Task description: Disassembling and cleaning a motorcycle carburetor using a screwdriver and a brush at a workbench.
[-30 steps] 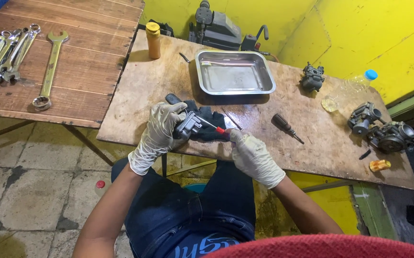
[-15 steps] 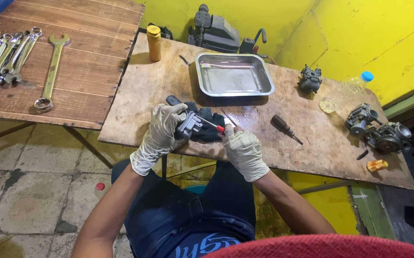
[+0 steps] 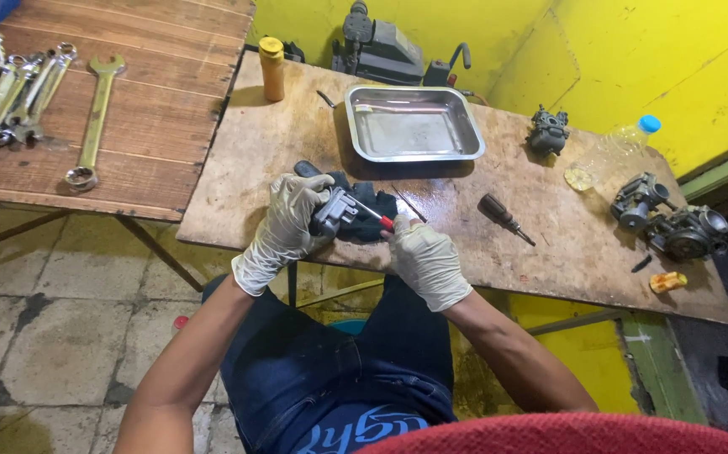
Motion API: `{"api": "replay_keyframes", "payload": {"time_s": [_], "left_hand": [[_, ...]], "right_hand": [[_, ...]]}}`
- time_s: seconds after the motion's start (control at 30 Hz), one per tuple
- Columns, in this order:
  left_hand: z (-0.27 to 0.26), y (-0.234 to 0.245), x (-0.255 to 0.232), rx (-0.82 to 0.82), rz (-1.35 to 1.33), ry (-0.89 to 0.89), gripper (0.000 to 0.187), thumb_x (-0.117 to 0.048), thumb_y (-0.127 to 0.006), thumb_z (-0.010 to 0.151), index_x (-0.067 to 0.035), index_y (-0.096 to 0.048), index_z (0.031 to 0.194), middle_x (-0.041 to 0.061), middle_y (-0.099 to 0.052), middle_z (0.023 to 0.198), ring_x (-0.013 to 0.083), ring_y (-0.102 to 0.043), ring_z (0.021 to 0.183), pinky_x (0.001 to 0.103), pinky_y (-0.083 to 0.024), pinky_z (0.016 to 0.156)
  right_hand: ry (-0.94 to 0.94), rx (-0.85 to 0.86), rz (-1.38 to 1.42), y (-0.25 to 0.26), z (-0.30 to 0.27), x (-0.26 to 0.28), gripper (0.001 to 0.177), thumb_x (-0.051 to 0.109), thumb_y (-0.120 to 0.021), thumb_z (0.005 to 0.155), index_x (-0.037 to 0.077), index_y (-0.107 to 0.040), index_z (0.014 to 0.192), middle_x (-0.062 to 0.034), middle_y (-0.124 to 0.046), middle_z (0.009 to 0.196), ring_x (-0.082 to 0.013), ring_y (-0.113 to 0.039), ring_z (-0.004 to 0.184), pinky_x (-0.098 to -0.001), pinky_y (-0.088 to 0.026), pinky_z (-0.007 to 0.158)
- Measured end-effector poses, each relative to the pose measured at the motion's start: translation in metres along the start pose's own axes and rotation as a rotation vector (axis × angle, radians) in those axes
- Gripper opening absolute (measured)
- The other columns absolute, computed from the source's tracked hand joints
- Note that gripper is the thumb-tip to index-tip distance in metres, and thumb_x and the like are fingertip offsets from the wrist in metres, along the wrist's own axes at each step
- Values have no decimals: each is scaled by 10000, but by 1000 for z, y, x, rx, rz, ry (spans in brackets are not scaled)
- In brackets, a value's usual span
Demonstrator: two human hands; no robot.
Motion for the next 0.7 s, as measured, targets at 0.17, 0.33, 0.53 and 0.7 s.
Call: {"api": "replay_keyframes", "payload": {"time_s": [0.17,0.33,0.53,0.7], "left_hand": [[1,0,-2,-15,12,7,247,-246,-730,793,-123,-601,964,29,-718,1182,285,-646,964,420,-467,845],[4,-1,-3,-17,0,24,210,-231,-723,809,-138,-613,962,3,-719,1181,262,-648,972,393,-469,833],[4,-2,0,0,15,18,235,-231,-736,799,-136,-594,960,12,-715,1173,277,-635,952,411,-458,818],[1,-5,3,-1,-4,5,330,-212,-772,709,-121,-591,969,29,-714,1169,286,-634,941,427,-458,796]], "right_hand": [[-57,126,240,-25,-6,-9,317,454,-613,979,142,-565,953,-55,-605,726,-307,-707,655,-420,-571,576],[-120,170,330,-20,-1,-11,287,435,-613,986,151,-590,961,-64,-652,736,-314,-732,718,-430,-583,631],[-204,294,432,-33,1,-15,249,402,-629,945,156,-620,982,-95,-696,761,-335,-747,804,-454,-591,687],[-336,433,538,-42,4,-20,247,433,-636,927,196,-653,995,-98,-735,795,-362,-754,874,-467,-595,769]]}}
Point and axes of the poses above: each hand's wrist, its own z-axis towards the middle knuckle, its own y-axis out of the back of the hand, x = y × z, the point moved 4 cm from there along z, towards the middle knuckle
